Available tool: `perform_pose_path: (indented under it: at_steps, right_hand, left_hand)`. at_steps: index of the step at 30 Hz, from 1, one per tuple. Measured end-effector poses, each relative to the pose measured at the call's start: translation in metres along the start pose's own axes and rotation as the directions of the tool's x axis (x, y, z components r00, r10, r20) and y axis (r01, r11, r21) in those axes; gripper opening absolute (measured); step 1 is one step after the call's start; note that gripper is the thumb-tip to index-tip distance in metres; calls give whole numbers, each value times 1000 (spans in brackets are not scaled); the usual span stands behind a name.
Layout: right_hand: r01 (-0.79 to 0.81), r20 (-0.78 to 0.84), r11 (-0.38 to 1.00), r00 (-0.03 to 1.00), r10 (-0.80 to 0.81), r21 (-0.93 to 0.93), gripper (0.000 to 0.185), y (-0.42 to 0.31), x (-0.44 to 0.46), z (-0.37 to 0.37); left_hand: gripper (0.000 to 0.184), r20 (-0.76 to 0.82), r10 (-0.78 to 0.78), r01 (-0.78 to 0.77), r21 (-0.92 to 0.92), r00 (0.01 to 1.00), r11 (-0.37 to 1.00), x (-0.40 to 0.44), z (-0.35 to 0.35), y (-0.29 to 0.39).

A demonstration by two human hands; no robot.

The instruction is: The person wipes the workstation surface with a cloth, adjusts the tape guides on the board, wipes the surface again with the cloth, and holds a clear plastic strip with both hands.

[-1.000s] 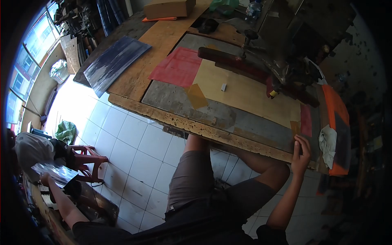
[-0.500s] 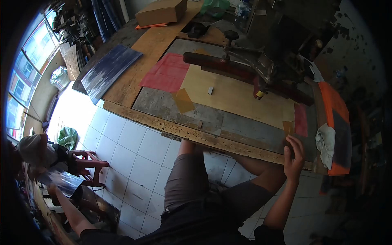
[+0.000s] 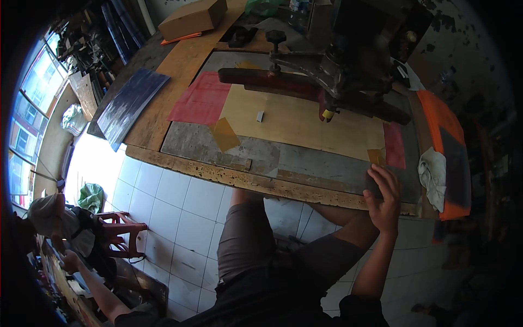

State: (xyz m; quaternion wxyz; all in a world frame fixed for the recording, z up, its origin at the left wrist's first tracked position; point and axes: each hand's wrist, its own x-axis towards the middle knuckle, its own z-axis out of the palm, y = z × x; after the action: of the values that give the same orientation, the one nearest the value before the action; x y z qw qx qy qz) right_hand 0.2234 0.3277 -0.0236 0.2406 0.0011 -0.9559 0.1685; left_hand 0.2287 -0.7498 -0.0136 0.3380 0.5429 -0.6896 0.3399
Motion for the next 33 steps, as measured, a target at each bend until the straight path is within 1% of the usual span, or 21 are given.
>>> perform_pose_path:
  at_steps: [1, 2, 3, 4, 5, 6, 7, 8, 9, 10, 11, 12, 13, 15, 17, 18, 21, 27, 33]
  right_hand:
    - [-1, 6, 1000, 1000, 1, 2, 49, 0, 1, 1]
    - [1, 15, 1000, 1000, -1, 0, 49, 0, 2, 1]
    - [5, 20, 1000, 1000, -5, -3, 49, 1, 4, 1]
    - [6, 26, 1000, 1000, -5, -6, 49, 0, 5, 1]
    - [-10, 40, 1000, 999, 10, 10, 49, -1, 6, 1]
    - [-23, 52, 999, 998, 22, 23, 48, -2, 8, 0]
    - [-38, 68, 999, 997, 36, 34, 48, -3, 9, -1]
    - [-39, 67, 998, 997, 36, 50, 47, -4, 13, -2]
    - [-42, 70, 997, 997, 38, 68, 46, -6, 16, -3]
    - [-48, 70, 995, 997, 42, 88, 46, -7, 18, -2]
    - [-42, 55, 993, 998, 36, 110, 45, -7, 21, 1]
    - [-38, 41, 991, 999, 33, 131, 45, -6, 24, 5]
    - [-34, 26, 988, 999, 30, 150, 44, -5, 25, 9]
    - [-61, 18, 986, 998, 58, 152, 44, -1, 24, 14]
    - [-69, 22, 989, 997, 67, 130, 44, -1, 24, 14]
    - [-68, 26, 992, 997, 66, 108, 44, -2, 23, 13]
    - [-59, 21, 995, 998, 58, 74, 44, -5, 25, 12]
    - [-53, 42, 997, 998, 51, 48, 45, -5, 28, 14]
    - [-69, 50, 997, 996, 67, 42, 45, -6, 29, 12]
  left_hand:
    - [48, -100, 37, -38, -13, 994, 999, -6, -20, 15]
    - [48, -187, 86, -99, -64, 979, 993, -14, -35, 36]
    - [48, -263, 143, -192, -168, 954, 967, -22, -43, 58]
    - [49, -345, 231, -353, -348, 910, 869, -35, -45, 86]
    - [51, -422, 315, -506, -488, 850, 711, -48, -43, 112]
    - [49, -388, 349, -520, -693, 853, 499, -80, -97, 149]
    - [46, -353, 383, -465, -848, 854, 254, -114, -159, 187]
    - [44, -213, 506, -299, -949, 836, 95, -146, -207, 215]
    - [49, -287, 537, -303, -951, 793, -61, -187, -260, 244]
    - [56, -340, 592, -265, -940, 731, -214, -221, -326, 261]
    - [63, -394, 618, -211, -913, 681, -349, -252, -368, 279]
    - [63, -453, 641, -150, -870, 620, -470, -279, -409, 292]
    - [52, -536, 658, -112, -813, 529, -572, -297, -453, 298]
    - [49, -642, 679, -69, -742, 355, -666, -313, -521, 310]
    - [46, -681, 689, -61, -721, 246, -691, -318, -552, 320]
    - [46, -700, 690, -58, -709, 185, -703, -318, -558, 323]
    - [46, -703, 706, -92, -711, 86, -697, -320, -554, 323]
    - [45, -696, 718, -129, -714, 29, -688, -322, -552, 323]
    - [42, -675, 737, -126, -735, 43, -666, -322, -556, 322]
